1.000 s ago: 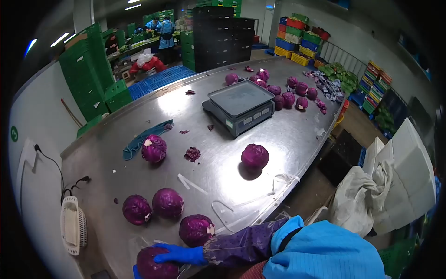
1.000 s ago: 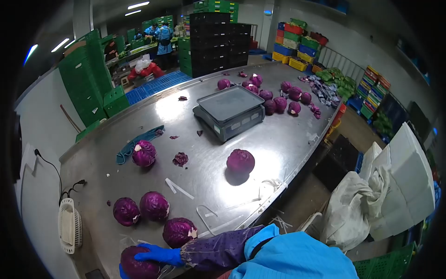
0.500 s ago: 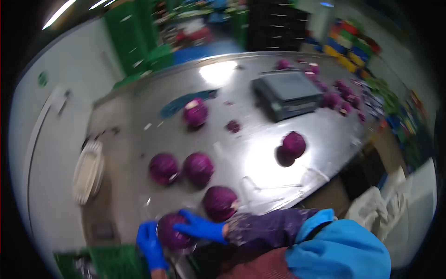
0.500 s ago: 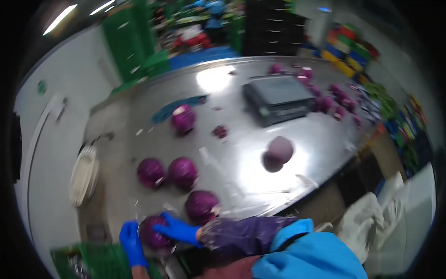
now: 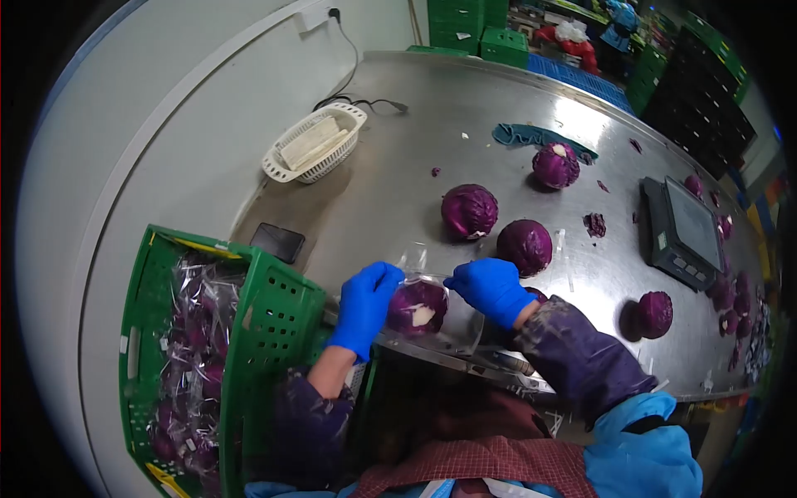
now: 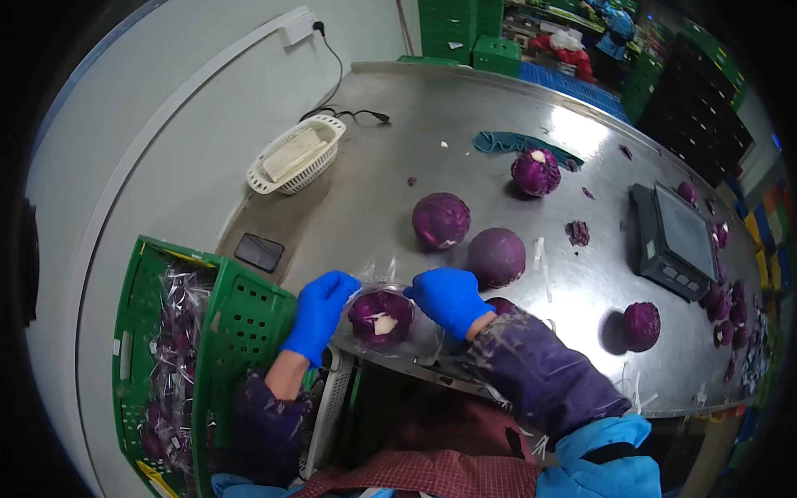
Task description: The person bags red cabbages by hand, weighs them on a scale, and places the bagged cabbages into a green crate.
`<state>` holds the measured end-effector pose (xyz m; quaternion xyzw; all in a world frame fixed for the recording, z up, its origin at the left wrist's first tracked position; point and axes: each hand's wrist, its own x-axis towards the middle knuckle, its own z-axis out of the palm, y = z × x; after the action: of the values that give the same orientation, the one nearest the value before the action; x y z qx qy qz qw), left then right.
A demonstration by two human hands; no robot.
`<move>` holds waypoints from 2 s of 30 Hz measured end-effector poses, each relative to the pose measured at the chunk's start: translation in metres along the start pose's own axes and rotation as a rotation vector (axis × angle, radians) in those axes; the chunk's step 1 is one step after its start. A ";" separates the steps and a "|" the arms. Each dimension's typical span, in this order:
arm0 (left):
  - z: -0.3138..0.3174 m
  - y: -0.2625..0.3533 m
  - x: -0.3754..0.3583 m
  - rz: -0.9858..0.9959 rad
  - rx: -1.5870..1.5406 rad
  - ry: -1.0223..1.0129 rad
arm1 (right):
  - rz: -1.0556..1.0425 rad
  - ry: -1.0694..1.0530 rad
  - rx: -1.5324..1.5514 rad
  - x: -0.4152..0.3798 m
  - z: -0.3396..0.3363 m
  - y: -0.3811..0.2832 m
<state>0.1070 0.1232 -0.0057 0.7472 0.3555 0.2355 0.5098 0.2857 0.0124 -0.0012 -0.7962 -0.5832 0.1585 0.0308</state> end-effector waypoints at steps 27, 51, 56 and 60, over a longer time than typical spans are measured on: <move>-0.014 -0.017 -0.125 -0.820 -0.932 -0.349 | -0.118 0.369 0.434 -0.057 -0.058 -0.012; -0.039 0.069 -0.096 -0.668 -0.597 -0.360 | -0.599 0.126 0.487 -0.071 -0.043 -0.056; -0.030 0.063 -0.107 -0.647 -0.770 -0.347 | -0.730 0.374 0.308 -0.066 -0.056 -0.070; -0.030 0.060 -0.109 -0.564 -0.896 -0.387 | -0.794 0.567 0.043 -0.067 -0.041 -0.075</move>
<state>0.0333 0.0433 0.0620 0.3633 0.3066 0.0769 0.8764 0.2103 -0.0208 0.0700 -0.5231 -0.8070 -0.0767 0.2630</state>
